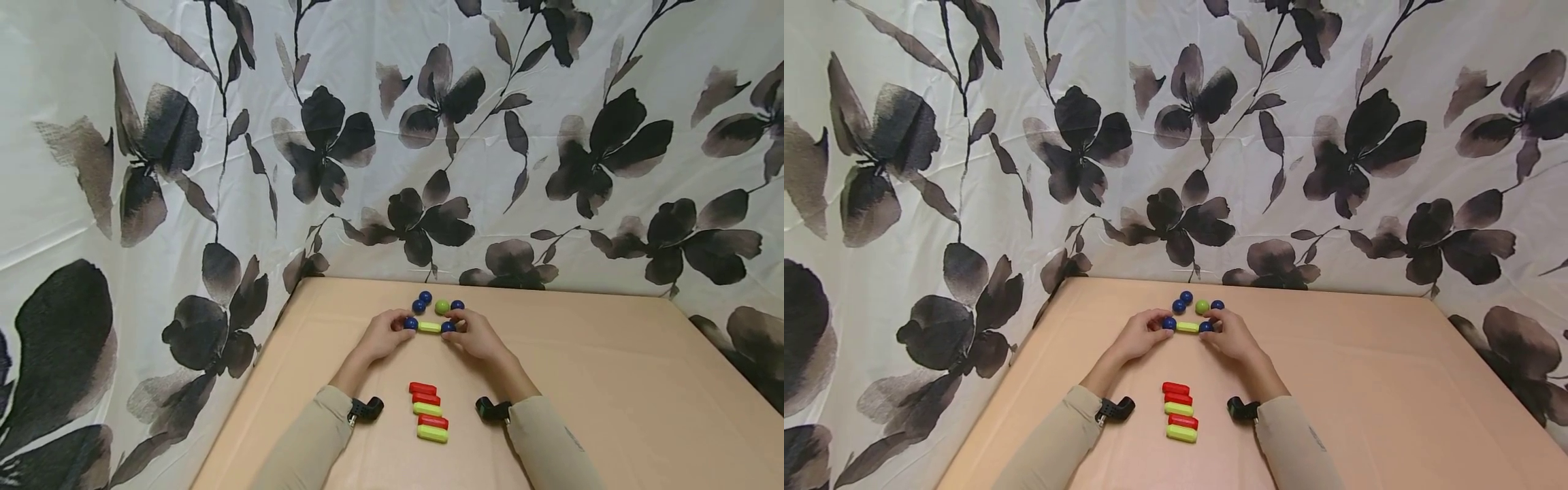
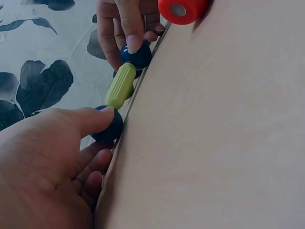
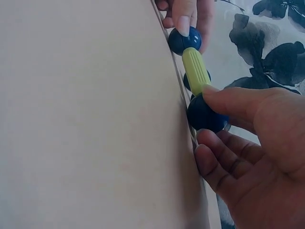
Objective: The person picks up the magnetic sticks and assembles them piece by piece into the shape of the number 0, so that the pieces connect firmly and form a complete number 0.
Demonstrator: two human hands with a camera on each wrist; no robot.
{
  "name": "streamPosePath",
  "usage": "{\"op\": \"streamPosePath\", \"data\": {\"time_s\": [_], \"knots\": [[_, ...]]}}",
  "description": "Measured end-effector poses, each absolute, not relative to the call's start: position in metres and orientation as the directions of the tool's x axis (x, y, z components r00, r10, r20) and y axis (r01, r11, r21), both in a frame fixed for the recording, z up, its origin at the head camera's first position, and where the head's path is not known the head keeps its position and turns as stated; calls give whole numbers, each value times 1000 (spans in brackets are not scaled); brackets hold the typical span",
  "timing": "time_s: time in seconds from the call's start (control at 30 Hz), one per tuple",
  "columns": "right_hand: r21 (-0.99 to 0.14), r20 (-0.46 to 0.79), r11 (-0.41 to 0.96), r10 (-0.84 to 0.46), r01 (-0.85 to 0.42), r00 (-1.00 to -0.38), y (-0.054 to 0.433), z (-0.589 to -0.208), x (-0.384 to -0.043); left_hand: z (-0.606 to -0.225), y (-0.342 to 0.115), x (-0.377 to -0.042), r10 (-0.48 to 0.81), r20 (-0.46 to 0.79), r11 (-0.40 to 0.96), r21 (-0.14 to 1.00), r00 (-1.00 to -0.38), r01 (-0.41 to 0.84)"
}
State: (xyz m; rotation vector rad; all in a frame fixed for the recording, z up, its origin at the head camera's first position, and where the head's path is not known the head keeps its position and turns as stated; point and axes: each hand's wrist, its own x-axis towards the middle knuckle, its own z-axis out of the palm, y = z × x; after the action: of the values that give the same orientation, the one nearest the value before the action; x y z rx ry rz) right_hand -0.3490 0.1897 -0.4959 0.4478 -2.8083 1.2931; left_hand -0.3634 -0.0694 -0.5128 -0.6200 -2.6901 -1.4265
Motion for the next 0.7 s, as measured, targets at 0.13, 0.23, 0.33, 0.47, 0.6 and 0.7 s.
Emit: {"op": "streamPosePath", "data": {"time_s": [0.13, 0.23, 0.33, 0.47, 0.6, 0.7], "knots": [[-732, 129, 631, -245, -258, -961, 190, -495, -346, -512, -70, -360, 334, 216, 490, 791, -918, 365], [-713, 146, 647, -240, -270, -960, 190, -494, -344, -512, -70, -360, 330, 212, 488, 796, -920, 358], [-690, 193, 660, -227, -296, -955, 189, -492, -342, -513, -71, -360, 327, 205, 491, 797, -922, 351], [-673, 245, 670, -195, -311, -950, 186, -485, -339, -512, -71, -360, 327, 211, 491, 795, -921, 356], [-681, 258, 669, -160, -297, -953, 182, -478, -335, -513, -71, -360, 326, 211, 489, 796, -922, 355], [-673, 293, 660, -176, -334, -940, 179, -474, -332, -514, -72, -359, 320, 203, 495, 797, -926, 346]]}}
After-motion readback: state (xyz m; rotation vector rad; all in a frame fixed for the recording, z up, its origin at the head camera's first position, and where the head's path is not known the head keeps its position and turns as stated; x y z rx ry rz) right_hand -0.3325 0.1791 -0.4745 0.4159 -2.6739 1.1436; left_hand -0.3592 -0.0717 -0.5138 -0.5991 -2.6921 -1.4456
